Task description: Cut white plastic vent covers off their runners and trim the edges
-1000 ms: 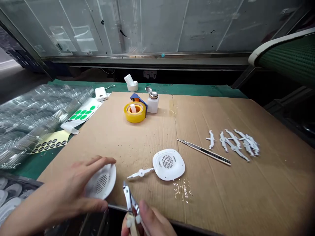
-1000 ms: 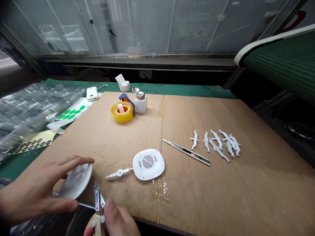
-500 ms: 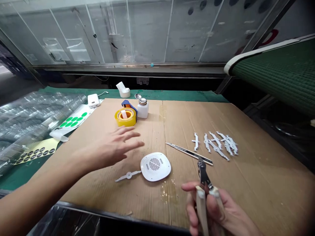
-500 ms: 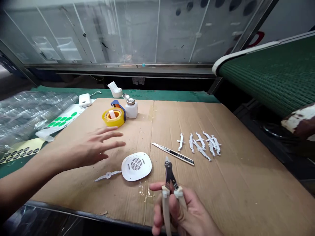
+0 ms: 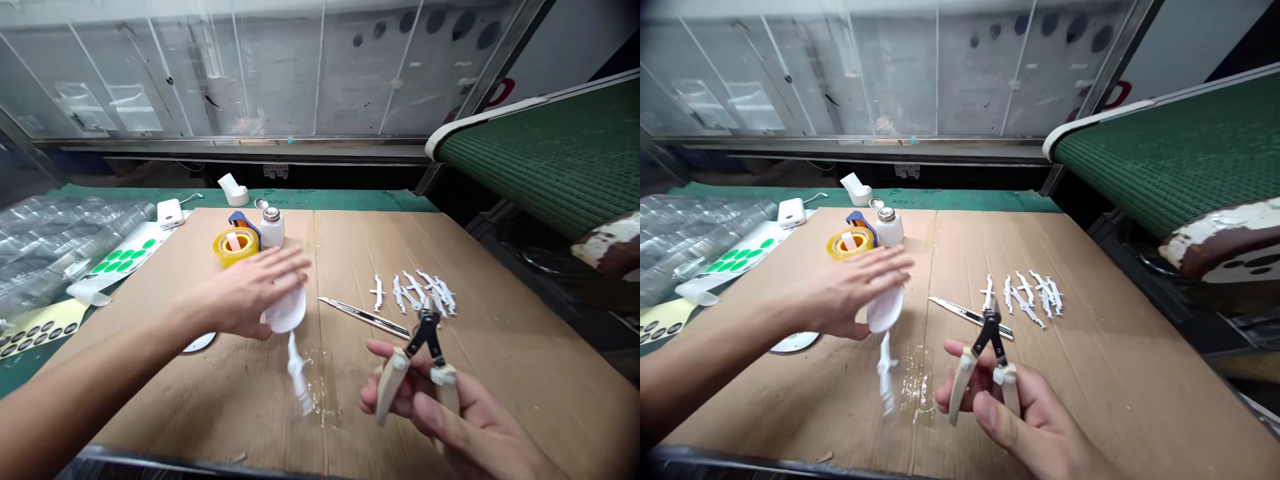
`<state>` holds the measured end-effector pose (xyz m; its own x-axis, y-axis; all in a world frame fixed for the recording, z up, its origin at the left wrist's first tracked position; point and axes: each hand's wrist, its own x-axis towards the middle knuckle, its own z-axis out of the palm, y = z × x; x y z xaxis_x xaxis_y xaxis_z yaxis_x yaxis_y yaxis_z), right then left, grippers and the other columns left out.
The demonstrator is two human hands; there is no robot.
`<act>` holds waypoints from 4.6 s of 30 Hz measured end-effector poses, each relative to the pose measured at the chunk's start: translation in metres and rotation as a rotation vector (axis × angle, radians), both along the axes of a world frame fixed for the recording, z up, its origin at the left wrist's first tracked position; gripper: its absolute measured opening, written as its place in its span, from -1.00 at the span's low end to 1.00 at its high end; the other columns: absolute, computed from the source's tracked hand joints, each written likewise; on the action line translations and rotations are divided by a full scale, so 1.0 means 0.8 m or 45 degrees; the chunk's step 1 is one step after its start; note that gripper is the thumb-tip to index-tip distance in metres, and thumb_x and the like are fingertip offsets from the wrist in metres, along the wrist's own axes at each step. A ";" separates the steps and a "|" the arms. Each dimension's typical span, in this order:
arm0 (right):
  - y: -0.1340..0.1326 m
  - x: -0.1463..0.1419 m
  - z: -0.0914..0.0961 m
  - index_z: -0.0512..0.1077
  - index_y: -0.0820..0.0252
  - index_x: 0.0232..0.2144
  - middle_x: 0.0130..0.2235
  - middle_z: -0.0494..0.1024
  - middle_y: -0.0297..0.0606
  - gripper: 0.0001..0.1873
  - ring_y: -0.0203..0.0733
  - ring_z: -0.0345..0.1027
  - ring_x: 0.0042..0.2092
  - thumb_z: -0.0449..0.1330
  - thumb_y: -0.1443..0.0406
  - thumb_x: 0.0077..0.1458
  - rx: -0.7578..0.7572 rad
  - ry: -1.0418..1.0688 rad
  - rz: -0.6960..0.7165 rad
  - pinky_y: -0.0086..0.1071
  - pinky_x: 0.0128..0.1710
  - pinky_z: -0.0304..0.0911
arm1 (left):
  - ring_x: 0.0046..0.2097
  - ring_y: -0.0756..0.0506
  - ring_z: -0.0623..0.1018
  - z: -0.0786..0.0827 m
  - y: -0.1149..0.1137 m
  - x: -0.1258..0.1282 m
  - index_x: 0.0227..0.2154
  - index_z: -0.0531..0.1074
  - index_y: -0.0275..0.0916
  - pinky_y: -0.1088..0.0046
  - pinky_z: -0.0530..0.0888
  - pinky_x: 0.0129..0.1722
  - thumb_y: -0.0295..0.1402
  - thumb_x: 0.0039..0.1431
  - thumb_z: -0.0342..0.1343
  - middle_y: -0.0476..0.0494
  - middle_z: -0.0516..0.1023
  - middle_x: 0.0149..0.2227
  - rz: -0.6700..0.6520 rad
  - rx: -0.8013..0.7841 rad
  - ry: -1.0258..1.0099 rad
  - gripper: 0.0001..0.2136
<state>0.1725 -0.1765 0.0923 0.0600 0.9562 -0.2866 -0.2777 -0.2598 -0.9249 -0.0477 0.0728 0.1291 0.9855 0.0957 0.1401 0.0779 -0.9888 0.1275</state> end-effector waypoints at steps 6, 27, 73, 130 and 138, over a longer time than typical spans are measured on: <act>0.041 -0.006 0.025 0.40 -0.07 0.13 0.00 0.46 -0.17 -0.38 0.05 0.30 0.05 0.31 -0.04 0.03 -0.047 0.012 0.364 -0.05 0.12 0.10 | 0.04 -0.26 0.55 -0.014 0.003 -0.026 0.24 0.19 -0.13 0.16 0.59 -0.05 -0.12 0.00 0.33 -0.31 0.46 0.10 0.783 -0.959 -0.845 -0.25; 0.097 -0.055 -0.031 0.38 0.19 -0.02 -0.28 0.41 -0.20 -0.32 -0.21 0.27 -0.35 -0.13 -0.22 0.26 -0.079 -0.237 0.377 -0.30 -0.35 0.25 | 0.08 -0.14 0.49 -0.056 -0.048 -0.019 0.14 0.33 -0.08 0.43 0.61 -0.12 -0.05 -0.13 0.43 -0.11 0.51 0.07 0.765 -0.657 -0.748 -0.26; 0.105 -0.047 -0.001 0.47 0.09 -0.18 -0.33 0.43 -0.22 -0.32 -0.14 0.26 -0.36 -0.15 -0.26 0.23 -0.061 -0.528 0.448 -0.17 -0.16 0.31 | -0.04 -0.11 0.50 -0.055 -0.057 -0.014 0.16 0.34 -0.15 0.34 0.52 -0.05 0.04 -0.19 0.43 -0.14 0.51 0.03 0.711 -0.474 -0.605 -0.18; 0.118 -0.042 -0.018 0.45 0.20 -0.03 -0.08 0.44 -0.12 -0.73 -0.07 0.30 -0.05 0.09 0.21 0.32 0.490 -1.552 0.419 -0.22 -0.03 0.30 | -0.18 -0.29 0.66 -0.038 -0.011 -0.051 -0.14 0.55 -0.14 0.19 0.68 -0.37 0.15 0.22 -0.04 -0.11 0.66 -0.17 1.027 -2.008 -1.159 -0.51; 0.142 0.068 -0.027 0.54 0.13 -0.14 -0.23 0.64 -0.22 -0.71 -0.04 0.51 -0.19 0.03 0.39 0.26 0.094 -2.039 0.229 -0.25 -0.23 0.30 | -0.11 -0.38 0.62 -0.045 -0.023 -0.043 0.09 0.45 -0.26 0.13 0.64 -0.39 0.10 0.20 0.02 -0.41 0.58 -0.01 0.624 -2.558 -0.887 -0.41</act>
<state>0.2271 -0.0628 0.0705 0.1285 0.9917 0.0015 0.9647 -0.1247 -0.2318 -0.0823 0.0547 0.0929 0.6937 0.6874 -0.2153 -0.2915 0.5412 0.7887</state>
